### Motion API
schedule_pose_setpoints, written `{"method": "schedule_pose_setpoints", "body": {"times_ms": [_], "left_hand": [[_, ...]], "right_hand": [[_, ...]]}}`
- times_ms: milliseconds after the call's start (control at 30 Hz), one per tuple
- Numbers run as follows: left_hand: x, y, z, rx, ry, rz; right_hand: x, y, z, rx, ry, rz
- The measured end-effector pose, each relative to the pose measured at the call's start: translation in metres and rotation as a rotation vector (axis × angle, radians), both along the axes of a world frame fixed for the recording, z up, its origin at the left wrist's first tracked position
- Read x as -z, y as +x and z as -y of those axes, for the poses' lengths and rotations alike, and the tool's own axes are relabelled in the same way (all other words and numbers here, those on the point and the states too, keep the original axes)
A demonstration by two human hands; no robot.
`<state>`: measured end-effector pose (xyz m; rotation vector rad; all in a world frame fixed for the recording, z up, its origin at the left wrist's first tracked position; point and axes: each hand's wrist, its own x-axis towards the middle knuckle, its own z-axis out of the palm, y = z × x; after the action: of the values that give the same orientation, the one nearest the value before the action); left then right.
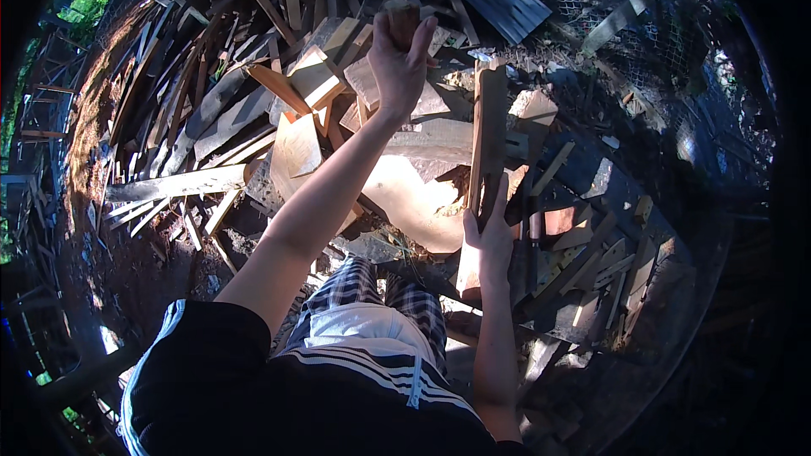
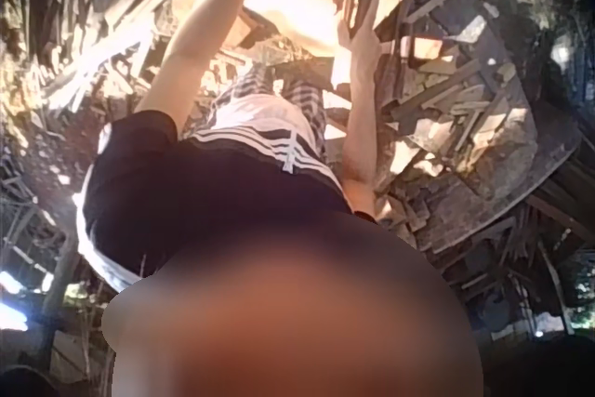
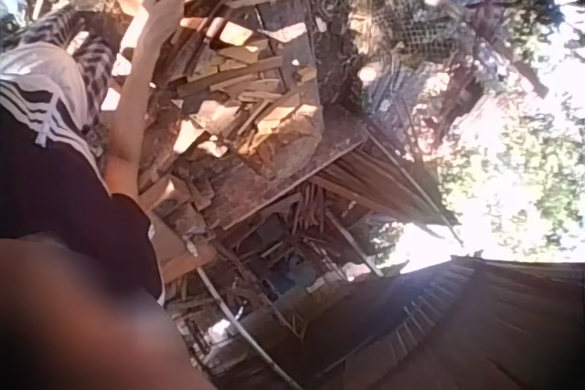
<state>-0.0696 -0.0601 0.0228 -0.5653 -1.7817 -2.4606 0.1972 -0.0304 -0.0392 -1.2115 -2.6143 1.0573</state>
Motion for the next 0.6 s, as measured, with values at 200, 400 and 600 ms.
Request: {"method": "schedule_pose_setpoints", "body": {"times_ms": [200,400,600], "left_hand": [[0.002,-0.002,-0.008,-0.069,-0.04,0.002],[0.025,-0.021,-0.018,-0.141,-0.206,-0.148],[0.018,-0.023,-0.021,-0.17,-0.243,-0.111]], "right_hand": [[-0.005,-0.004,0.002,0.019,-0.038,0.011],[0.0,-0.001,0.004,-0.005,-0.009,-0.056],[-0.004,0.001,0.005,0.009,-0.021,0.006]]}}
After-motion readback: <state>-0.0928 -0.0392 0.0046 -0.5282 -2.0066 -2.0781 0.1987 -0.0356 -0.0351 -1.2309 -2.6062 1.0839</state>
